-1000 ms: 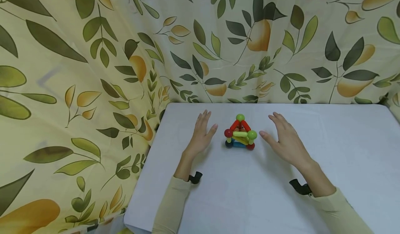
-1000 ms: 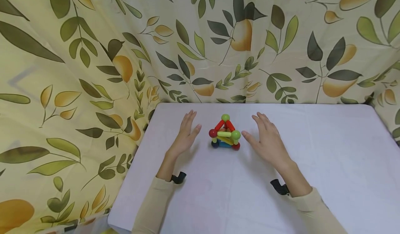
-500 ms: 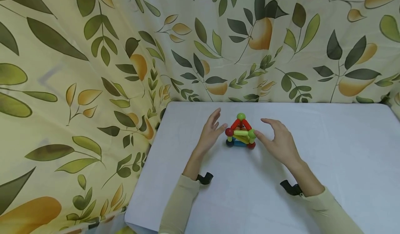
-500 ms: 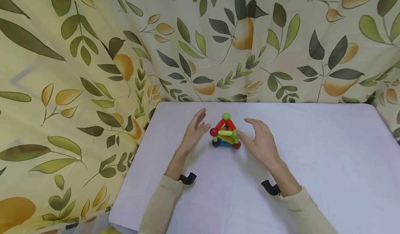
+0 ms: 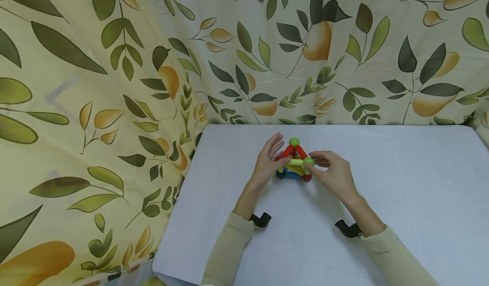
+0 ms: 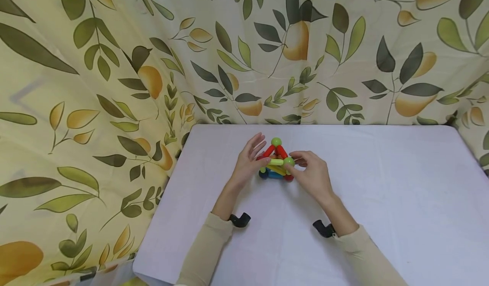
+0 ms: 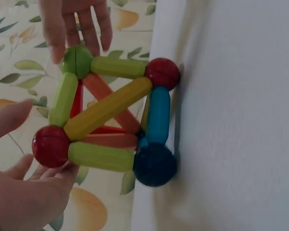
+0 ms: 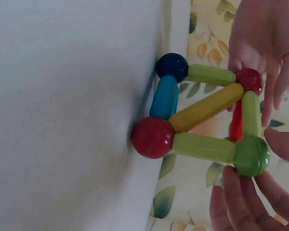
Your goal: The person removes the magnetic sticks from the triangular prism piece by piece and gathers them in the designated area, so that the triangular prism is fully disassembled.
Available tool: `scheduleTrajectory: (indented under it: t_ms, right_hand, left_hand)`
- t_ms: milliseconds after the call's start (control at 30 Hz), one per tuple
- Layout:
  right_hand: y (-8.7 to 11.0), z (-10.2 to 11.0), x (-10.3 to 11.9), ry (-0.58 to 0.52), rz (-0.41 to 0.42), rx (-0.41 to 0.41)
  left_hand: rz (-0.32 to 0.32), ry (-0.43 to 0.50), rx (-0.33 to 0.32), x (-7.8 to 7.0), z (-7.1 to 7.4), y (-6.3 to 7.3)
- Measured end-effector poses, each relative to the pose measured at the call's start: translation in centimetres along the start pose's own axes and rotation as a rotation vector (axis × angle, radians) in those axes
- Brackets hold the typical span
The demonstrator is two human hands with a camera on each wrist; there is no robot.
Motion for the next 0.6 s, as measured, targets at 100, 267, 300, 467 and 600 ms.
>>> scheduleTrajectory:
  t_ms: [100,267,300,467,600]
  right_hand:
    - [-0.1,-0.5,-0.2,-0.020,-0.002,0.004]
    - [-0.3,-1.0,-0.3,-0.049,0.001,-0.006]
    - [-0.3,-1.0,-0.4,-0.051,0.001,-0.010]
    - [-0.5,-1.2,-0.6,-0.061,-0.011,-0.028]
    - [-0.6,-1.2,-0.7,-0.061,-0.004,-0.029]
  left_hand:
    - [-0.002,0.045,-0.032,0.4,-0.2,0.0]
    - [-0.003,0.075,-0.113,0.8,-0.4,0.2]
    - [-0.006,0.075,-0.126,0.9,-0.5,0.2]
    - [-0.022,0.090,-0.156,1.1,-0.7,0.2]
    - [-0.015,0.093,-0.157,1.1,-0.9,0.1]
Point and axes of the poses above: each hand's wrist, its own y-axis away from the middle knuckle, its own z-axis out of the back of the hand, x = y × z, the point moved 7 cm from there along -y, towards the middle knuckle, and after that the axes turned 11 degrees about -z, right-handed, at the moved point
